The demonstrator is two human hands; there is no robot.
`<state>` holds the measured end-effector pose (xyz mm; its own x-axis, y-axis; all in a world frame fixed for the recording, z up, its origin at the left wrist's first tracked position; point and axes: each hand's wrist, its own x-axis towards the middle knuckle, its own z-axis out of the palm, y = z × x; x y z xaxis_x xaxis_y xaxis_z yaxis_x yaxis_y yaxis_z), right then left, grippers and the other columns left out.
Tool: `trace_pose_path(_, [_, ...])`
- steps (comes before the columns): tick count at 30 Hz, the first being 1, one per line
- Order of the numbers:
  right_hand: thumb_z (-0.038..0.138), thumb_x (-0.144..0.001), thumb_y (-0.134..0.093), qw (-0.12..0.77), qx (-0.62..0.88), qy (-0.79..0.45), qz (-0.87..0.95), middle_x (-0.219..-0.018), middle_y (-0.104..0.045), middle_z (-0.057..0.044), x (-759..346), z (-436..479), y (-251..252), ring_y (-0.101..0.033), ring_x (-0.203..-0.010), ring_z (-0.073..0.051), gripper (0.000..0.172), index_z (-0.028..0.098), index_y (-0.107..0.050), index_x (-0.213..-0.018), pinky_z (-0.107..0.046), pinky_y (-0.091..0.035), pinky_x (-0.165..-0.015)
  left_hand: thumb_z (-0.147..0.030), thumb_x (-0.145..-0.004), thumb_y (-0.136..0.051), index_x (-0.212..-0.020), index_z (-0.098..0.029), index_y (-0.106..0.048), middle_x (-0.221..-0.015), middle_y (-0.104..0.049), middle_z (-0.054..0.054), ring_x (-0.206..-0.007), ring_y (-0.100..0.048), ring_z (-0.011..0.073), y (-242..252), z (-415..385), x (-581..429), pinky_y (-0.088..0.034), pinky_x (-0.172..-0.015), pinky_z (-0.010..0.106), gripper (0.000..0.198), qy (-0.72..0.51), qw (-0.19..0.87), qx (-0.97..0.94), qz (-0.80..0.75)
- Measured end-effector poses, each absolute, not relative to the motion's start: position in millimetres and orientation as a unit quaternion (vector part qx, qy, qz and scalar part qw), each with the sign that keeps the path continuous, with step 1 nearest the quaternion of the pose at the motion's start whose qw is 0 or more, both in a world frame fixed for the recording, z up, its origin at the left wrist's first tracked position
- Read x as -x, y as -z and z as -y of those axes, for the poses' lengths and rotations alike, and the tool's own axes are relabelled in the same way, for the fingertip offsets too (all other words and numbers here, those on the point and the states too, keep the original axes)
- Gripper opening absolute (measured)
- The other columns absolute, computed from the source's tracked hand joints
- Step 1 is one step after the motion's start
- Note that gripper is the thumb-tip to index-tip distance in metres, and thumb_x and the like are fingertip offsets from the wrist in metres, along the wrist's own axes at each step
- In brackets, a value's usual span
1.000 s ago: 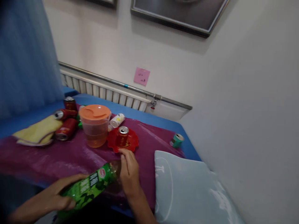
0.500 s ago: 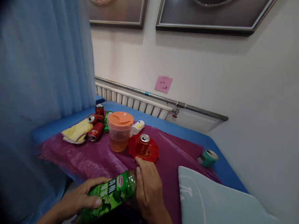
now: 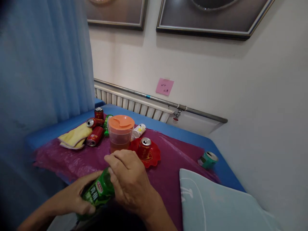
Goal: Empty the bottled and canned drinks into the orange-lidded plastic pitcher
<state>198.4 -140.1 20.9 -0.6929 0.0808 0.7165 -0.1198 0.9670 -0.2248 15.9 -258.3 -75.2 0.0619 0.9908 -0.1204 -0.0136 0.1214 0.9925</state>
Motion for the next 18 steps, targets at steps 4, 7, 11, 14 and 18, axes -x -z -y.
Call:
trace_pose_path(4, [0.017,-0.099,-0.045,0.364,-0.025,-0.135,0.921,-0.107,-0.07,-0.013,-193.8,142.0,-28.7,-0.061,-0.098,-0.022,0.03,0.01,-0.062,-0.123,-0.038,-0.051,-0.091,-0.029,-0.053,-0.081,-0.129,-0.024,-0.055,-0.126,-0.063,0.0,-0.113,-0.057,0.0244,78.8,258.0,-11.0,-0.048,-0.097,0.03,0.08,-0.449,0.548,-0.47,-0.527])
trace_pose_path(7, [0.025,-0.1,-0.046,0.354,-0.014,-0.227,0.907,-0.116,-0.07,-0.009,-191.8,133.0,-22.3,-0.062,-0.108,-0.021,0.033,0.018,-0.06,-0.129,-0.04,-0.047,-0.1,-0.039,-0.054,-0.082,-0.129,-0.023,-0.053,-0.128,-0.062,0.002,-0.119,-0.054,0.0269,89.6,251.8,-9.2,-0.046,-0.102,0.032,0.082,-0.457,0.55,-0.462,-0.525])
trace_pose_path(11, [0.031,-0.1,-0.044,0.416,0.084,-0.46,0.78,-0.139,-0.062,-0.003,-192.9,113.2,-9.6,-0.055,-0.13,-0.02,0.037,0.028,-0.057,-0.135,-0.038,-0.042,-0.111,-0.047,-0.051,-0.082,-0.134,-0.023,-0.047,-0.134,-0.059,0.004,-0.125,-0.051,0.0295,96.5,245.9,-3.0,-0.044,-0.108,0.034,0.093,-0.454,0.529,-0.447,-0.561])
trace_pose_path(14, [0.034,-0.096,-0.052,0.452,0.172,-0.522,0.703,-0.131,-0.066,-0.004,-194.1,105.9,-1.8,-0.06,-0.125,-0.021,0.034,0.026,-0.063,-0.127,-0.036,-0.048,-0.105,-0.054,-0.049,-0.082,-0.134,-0.02,-0.046,-0.137,-0.057,0.007,-0.129,-0.048,0.0314,97.3,246.5,-0.5,-0.042,-0.11,0.035,0.098,-0.451,0.512,-0.443,-0.581])
trace_pose_path(18, [0.035,-0.089,-0.063,0.426,0.209,-0.495,0.728,-0.112,-0.073,-0.005,-192.9,109.9,6.1,-0.068,-0.105,-0.022,0.033,0.022,-0.067,-0.119,-0.035,-0.053,-0.094,-0.057,-0.049,-0.081,-0.131,-0.021,-0.05,-0.135,-0.06,0.007,-0.127,-0.05,0.0315,98.9,248.6,-2.1,-0.043,-0.11,0.035,0.095,-0.462,0.505,-0.442,-0.58])
